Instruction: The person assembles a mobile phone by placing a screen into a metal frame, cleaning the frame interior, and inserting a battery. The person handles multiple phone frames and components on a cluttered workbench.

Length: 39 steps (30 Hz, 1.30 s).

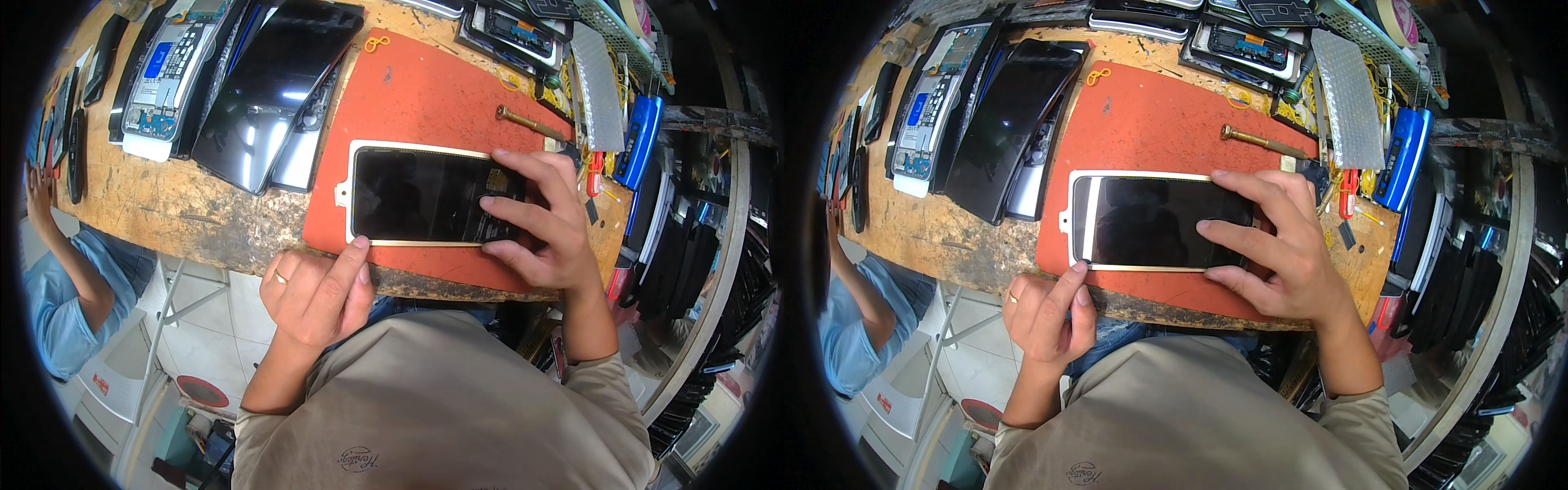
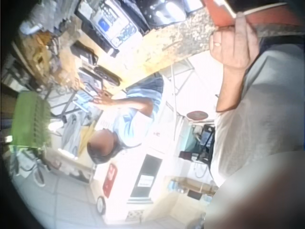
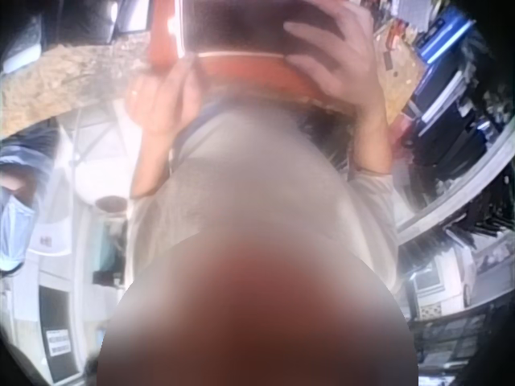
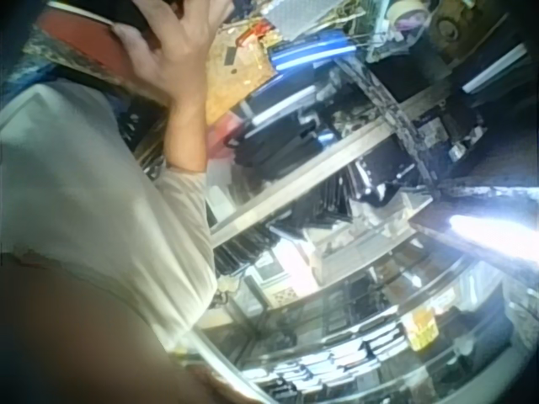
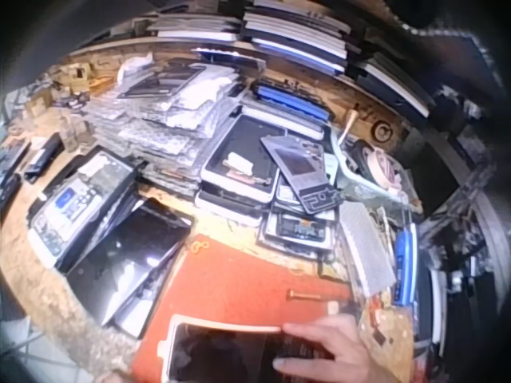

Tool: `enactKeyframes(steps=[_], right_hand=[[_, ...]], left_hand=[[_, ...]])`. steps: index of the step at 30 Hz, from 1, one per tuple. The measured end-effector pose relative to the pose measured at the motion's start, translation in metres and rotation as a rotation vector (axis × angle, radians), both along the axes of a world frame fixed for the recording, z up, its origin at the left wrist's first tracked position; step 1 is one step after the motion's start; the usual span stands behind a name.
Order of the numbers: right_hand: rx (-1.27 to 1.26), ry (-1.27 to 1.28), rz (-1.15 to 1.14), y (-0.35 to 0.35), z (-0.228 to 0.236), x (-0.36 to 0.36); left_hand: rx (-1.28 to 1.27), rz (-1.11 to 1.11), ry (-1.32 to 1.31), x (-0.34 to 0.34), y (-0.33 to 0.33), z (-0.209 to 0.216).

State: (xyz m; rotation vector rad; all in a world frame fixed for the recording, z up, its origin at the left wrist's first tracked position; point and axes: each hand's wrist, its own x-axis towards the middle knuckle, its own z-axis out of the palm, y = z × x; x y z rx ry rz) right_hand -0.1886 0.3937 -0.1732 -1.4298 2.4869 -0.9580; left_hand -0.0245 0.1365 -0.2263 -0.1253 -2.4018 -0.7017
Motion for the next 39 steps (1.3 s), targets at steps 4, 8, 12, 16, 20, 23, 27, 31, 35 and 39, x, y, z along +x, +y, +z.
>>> enactKeyframes(steps=[4, 8, 12, 16, 20, 23, 27, 31, 35, 39], right_hand=[[0.008, -0.024, 0.013, -0.001, 0.002, -0.004], [0.023, -0.002, 0.031, -0.001, 0.004, -0.004], [0.040, -0.002, 0.013, -0.001, 0.006, 0.001], [0.034, 0.001, 0.017, -0.002, 0.004, 0.000], [0.018, -0.003, 0.032, -0.003, 0.003, -0.003], [0.034, -0.021, 0.024, -0.004, 0.004, -0.001], [0.046, -0.002, 0.017, -0.005, 0.005, 0.002], [0.058, 0.015, 0.011, -0.007, 0.005, 0.004], [0.059, 0.014, 0.008, -0.008, 0.006, 0.004], [0.058, 0.011, 0.022, -0.008, 0.007, 0.003]], left_hand=[[-0.005, 0.006, -0.011, 0.001, 0.000, 0.000], [-0.003, 0.007, -0.011, 0.001, 0.001, 0.000], [-0.003, 0.011, -0.006, 0.000, 0.001, -0.001], [-0.011, 0.015, -0.016, 0.000, 0.001, 0.000], [-0.010, 0.020, -0.007, 0.000, 0.002, 0.000], [-0.011, 0.022, -0.003, 0.000, 0.002, -0.002], [0.008, 0.044, -0.032, 0.001, 0.004, 0.002], [0.008, 0.134, -0.093, 0.000, 0.007, 0.013], [0.020, 0.156, -0.276, -0.009, 0.009, 0.022], [-0.053, 0.157, -0.303, -0.012, 0.011, 0.027]])
